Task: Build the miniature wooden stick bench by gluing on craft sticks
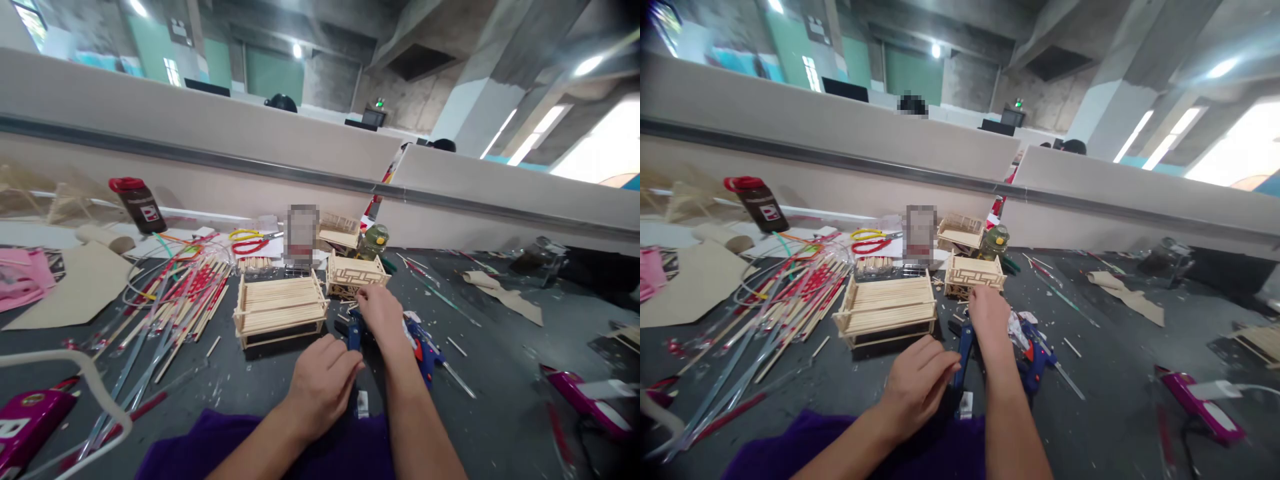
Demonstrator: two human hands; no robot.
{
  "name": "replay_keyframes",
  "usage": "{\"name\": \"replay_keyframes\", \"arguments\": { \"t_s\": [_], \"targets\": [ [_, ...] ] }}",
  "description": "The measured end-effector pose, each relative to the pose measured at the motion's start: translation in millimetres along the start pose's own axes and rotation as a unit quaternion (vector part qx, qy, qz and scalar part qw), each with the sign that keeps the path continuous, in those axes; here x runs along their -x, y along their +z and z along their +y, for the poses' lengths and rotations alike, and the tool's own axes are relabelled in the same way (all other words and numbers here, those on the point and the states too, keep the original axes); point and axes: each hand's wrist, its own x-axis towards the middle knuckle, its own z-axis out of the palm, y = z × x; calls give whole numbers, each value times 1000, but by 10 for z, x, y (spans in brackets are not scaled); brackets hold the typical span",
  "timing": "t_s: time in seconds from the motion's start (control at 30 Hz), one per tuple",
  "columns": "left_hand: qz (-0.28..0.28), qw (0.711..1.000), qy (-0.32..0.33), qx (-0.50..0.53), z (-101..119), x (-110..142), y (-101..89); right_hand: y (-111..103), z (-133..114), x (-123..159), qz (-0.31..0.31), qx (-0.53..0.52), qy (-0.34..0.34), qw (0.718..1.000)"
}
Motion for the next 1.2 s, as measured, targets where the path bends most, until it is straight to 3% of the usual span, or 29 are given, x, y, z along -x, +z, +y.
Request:
{"name": "replay_keyframes", "arguments": {
  "t_s": [0.17,0.43,0.7,0.83,0.93,1.03,1.1,1.13,1.2],
  "targets": [
    [-28,999,22,7,32,9,20,363,-88,-103,-22,30,-46,998],
    [-45,999,24,11,22,12,16,566,-142,-183,-35,37,-75,996],
    [-53,998,18,4,18,16,26,608,-145,-182,-8,10,-96,995],
    [-9,995,-84,52,-9,12,-4,446,-94,-86,71,-56,-92,992],
    [41,967,-223,120,-82,-8,-51,264,-54,66,175,-282,-93,939],
    [76,926,-327,173,-193,-27,-95,122,-97,270,106,-514,-117,843],
    [95,910,-355,192,-259,-32,-112,85,-167,397,40,-599,-107,792],
    [100,908,-357,194,-284,-33,-116,84,-204,447,26,-618,-107,778],
    [104,914,-344,187,-314,-31,-120,109,-264,515,27,-618,-121,777]
  ]
}}
